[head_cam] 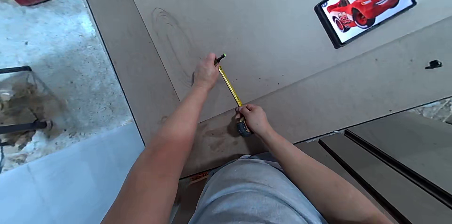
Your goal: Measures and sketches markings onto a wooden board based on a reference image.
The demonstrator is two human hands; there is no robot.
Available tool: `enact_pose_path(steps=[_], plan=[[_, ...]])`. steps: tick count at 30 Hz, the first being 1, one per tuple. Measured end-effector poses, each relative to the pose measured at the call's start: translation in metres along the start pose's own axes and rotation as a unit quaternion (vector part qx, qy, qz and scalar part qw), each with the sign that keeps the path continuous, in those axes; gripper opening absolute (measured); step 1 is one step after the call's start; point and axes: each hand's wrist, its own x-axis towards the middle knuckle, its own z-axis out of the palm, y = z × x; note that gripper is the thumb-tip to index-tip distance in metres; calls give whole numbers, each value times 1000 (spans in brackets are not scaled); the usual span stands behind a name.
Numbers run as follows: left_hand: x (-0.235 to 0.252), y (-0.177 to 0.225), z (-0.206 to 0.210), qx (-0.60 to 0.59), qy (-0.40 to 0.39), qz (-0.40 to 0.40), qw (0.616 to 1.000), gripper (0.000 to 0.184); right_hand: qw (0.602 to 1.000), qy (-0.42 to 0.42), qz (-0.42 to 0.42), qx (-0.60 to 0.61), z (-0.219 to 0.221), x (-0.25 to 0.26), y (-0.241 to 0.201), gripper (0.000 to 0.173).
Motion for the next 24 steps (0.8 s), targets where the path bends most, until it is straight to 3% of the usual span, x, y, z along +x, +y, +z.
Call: enact_pose_path(steps=[6,24], plan=[[-15,-1,7,19,-23,104,994,21,999,12,7,50,5,-7,4,25],[-18,-2,8,-20,-5,113,993,18,997,21,13,72,5,-2,2,27]])
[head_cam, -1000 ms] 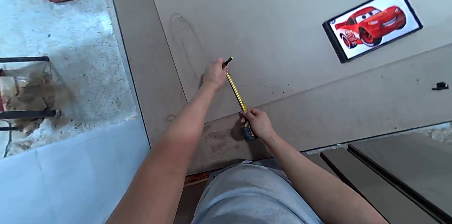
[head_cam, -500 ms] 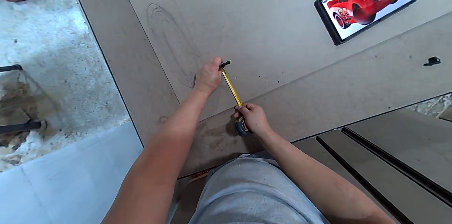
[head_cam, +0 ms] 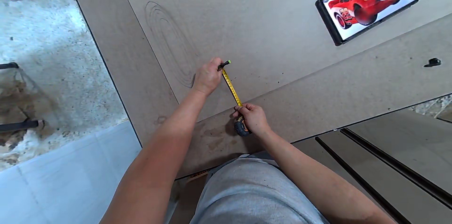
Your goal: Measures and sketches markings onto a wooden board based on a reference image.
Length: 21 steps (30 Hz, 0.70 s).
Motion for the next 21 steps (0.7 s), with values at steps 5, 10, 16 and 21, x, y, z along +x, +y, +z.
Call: enact_pose_path(steps=[5,10,16,21], plan=[[1,6,-4,-32,-4,-60,998,25,999,3,-4,-42,-2,2,-3,30],[-9,-2,-19,-234,36,-161,958,39,997,0,-2,-72,-4,3,-8,30],[-37,-16,-57,-350,126,-193,908,72,997,-2,4,-82,-6,4,-8,29],[-45,-29,-63,-446,129,-232,855,79,997,-7,17,-77,-7,5,-11,29]])
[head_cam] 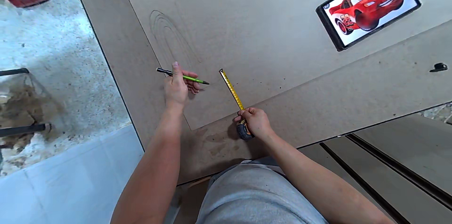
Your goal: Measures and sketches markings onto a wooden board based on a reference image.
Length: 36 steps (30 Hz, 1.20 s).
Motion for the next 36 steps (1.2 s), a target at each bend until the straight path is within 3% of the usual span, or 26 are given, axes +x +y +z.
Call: enact_pose_path(steps=[4,6,9,11,13,16,31,33,36], plan=[[-2,-13,12,7,12,127,992,21,1000,1,3,13,1,1,1,28],[-5,-21,24,137,10,223,965,25,1000,1,-3,12,1,2,3,29],[-12,-36,47,344,-50,329,878,34,1000,2,-5,5,1,1,3,30],[-13,-53,60,411,-100,358,832,39,1000,7,-14,-4,2,0,1,30],[-13,-69,68,438,-120,359,815,49,1000,12,-17,-6,2,-1,0,30],[-15,-85,71,424,-109,365,822,56,1000,22,-17,-3,2,-4,2,30],[-20,-80,76,429,-102,324,837,56,999,50,-20,-8,0,-4,1,26],[-22,-76,76,397,-98,316,856,52,999,49,-22,-6,0,-4,1,26],[-29,-60,68,295,-74,257,917,48,998,51,-20,-9,1,-4,1,26]])
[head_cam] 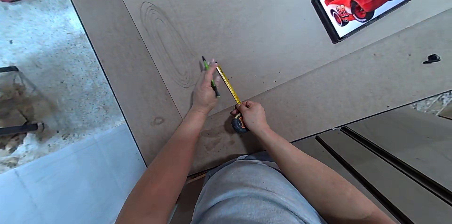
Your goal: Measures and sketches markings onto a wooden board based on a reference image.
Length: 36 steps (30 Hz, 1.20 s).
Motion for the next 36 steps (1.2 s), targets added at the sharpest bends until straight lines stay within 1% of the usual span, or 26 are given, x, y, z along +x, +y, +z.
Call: enact_pose_path(steps=[2,3,5,6,8,9,10,11,13,15,16,18,21,23,27,30,33,36], plan=[[4,5,-15,-101,50,-44,993,51,1000,2,1,3,0,1,1,26],[8,8,-21,-156,82,-73,982,54,1000,2,1,1,1,2,2,26],[18,9,-32,-214,123,-113,962,55,1000,5,-3,-7,1,2,3,27],[23,8,-35,-228,139,-122,956,50,1000,5,-4,-11,1,2,3,27],[35,3,-38,-222,175,-132,950,28,1000,3,-3,-15,0,2,2,26],[41,1,-38,-208,191,-145,948,20,1000,3,-3,-13,0,2,2,26],[47,0,-37,-199,196,-158,947,18,1000,3,-4,-10,0,2,2,26],[51,1,-37,-206,189,-171,945,18,1000,2,-5,-9,0,2,2,26],[58,4,-33,-243,151,-188,939,16,1000,1,-6,-9,0,1,2,27],[60,0,-27,-274,96,-204,935,21,1000,6,-15,-11,1,-1,4,27],[60,-2,-23,-274,81,-210,935,24,1000,7,-18,-11,2,-2,5,28],[60,0,-18,-255,78,-224,938,21,1000,8,-17,-11,2,-1,5,28],[63,7,-17,-196,62,-246,947,11,1000,7,-12,-14,2,1,5,28],[64,6,-16,-136,44,-245,959,8,1000,4,-10,-16,1,1,5,28],[74,21,-15,-1,-13,-268,963,13,1000,-1,-11,-21,1,3,7,28],[84,38,-12,57,-45,-282,957,15,1000,-6,-13,-13,-2,5,8,28],[93,42,-10,56,-52,-292,953,16,1000,-5,-14,-11,-7,6,8,27],[93,27,-7,-9,-10,-294,956,16,1000,1,-22,-10,-16,8,9,26]])
